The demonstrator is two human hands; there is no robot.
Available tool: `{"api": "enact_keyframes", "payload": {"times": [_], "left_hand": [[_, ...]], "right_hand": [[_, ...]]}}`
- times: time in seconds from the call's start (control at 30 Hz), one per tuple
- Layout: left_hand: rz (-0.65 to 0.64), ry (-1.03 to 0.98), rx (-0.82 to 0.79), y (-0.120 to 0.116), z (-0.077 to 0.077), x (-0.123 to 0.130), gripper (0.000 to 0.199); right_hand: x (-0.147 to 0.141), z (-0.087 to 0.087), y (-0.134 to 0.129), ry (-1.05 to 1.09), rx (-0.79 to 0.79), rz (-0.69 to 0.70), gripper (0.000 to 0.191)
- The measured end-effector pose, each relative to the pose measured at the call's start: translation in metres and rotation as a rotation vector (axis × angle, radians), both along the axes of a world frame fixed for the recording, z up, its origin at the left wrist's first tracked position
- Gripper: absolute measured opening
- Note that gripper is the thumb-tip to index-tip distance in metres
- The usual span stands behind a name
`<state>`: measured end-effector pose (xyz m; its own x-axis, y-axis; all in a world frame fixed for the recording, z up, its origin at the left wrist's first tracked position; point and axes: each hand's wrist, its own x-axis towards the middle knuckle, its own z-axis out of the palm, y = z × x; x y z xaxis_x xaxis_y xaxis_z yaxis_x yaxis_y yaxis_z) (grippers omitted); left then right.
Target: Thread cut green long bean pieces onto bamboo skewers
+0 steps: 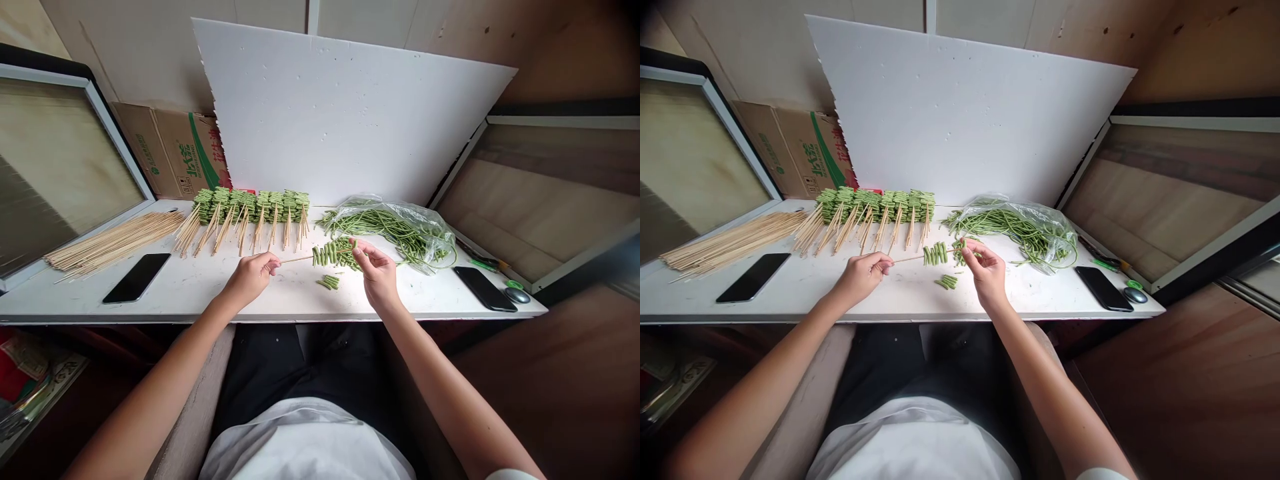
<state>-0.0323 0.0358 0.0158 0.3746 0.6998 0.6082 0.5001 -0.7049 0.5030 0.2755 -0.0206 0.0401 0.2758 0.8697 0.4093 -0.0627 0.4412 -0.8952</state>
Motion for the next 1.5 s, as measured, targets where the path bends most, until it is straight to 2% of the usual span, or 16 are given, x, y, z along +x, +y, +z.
{"api": "enact_keyframes", "payload": {"times": [0.2,0.5,0.77,1.13,1.4,1.5], "left_hand": [[-0.033,0.045,-0.056,-0.001,-0.003,0.004,0.029],[-0.075,0.084,-0.139,-0.004,-0.003,0.012,0.023],[0.033,0.028,-0.024,-0.004,0.0,0.007,0.028],[-0.046,0.085,-0.164,-0.004,-0.003,0.01,0.031],[0.007,0.079,-0.141,-0.003,0.002,0.009,0.029],[0.082,0.047,-0.106,-0.001,0.006,0.005,0.026]], "right_hand": [[-0.004,0.002,-0.003,-0.065,0.062,-0.021,0.022],[-0.011,-0.004,-0.003,-0.161,0.091,-0.029,0.026],[-0.01,-0.012,0.001,-0.159,0.107,-0.02,0.023],[-0.011,-0.009,0.001,-0.204,0.164,0.009,0.022],[-0.007,-0.009,0.002,-0.201,0.08,0.036,0.024],[0.004,-0.012,0.009,-0.32,0.006,0.064,0.033]]}}
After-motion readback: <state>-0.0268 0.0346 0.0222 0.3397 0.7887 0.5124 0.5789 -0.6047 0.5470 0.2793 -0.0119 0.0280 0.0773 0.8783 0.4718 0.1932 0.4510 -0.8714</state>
